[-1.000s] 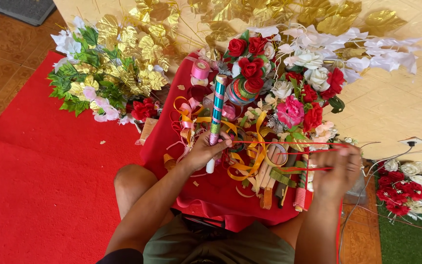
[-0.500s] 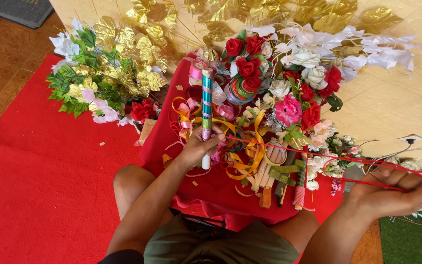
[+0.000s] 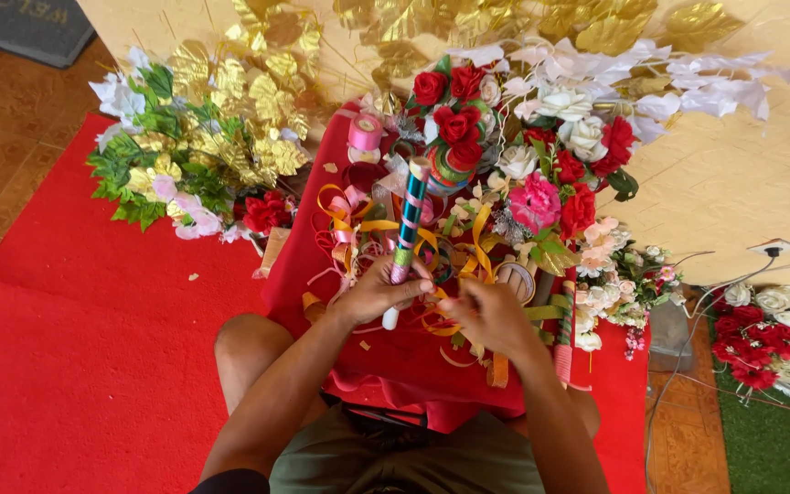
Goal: The person sits on a red mat and wraps colorful ribbons around cylindrical sticks. They handle multiple ribbons and sticks, winding the material around the sticks by hand.
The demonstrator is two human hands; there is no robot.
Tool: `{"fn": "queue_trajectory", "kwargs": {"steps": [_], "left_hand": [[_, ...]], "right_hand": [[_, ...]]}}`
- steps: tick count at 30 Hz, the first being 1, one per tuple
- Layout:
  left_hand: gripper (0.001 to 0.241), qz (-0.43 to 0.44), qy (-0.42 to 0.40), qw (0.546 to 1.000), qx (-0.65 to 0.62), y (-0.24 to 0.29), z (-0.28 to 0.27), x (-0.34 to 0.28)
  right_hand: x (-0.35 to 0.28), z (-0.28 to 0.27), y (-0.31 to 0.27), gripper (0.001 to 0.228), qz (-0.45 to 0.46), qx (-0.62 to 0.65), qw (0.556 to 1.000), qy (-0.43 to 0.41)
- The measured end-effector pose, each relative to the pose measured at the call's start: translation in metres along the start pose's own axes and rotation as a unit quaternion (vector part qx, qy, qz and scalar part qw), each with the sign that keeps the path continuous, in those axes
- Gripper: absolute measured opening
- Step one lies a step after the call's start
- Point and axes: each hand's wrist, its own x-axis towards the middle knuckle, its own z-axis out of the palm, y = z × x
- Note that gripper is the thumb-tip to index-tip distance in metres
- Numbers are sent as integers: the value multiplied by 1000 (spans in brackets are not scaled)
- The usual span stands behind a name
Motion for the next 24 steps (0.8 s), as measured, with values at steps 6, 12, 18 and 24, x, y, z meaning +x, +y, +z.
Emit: {"fn": "queue_trajectory", "kwargs": {"steps": [6,12,18,24], "left_hand": [[14,-15,-31,999,15,-2,-4,3],[12,-15,-15,999,33,-4,-12,5],[10,1,19,1000,22,10,-7,5],[9,-18,-3,998,67,20,-11,3]], "right_hand": [[18,23,-5,36,-39,-98,991,-84],[-6,-6,66,35,31,39,998,42],[-23,-85,36,40,29,182,891,414],[-53,-129,36,37,-12,404,772,492]]}}
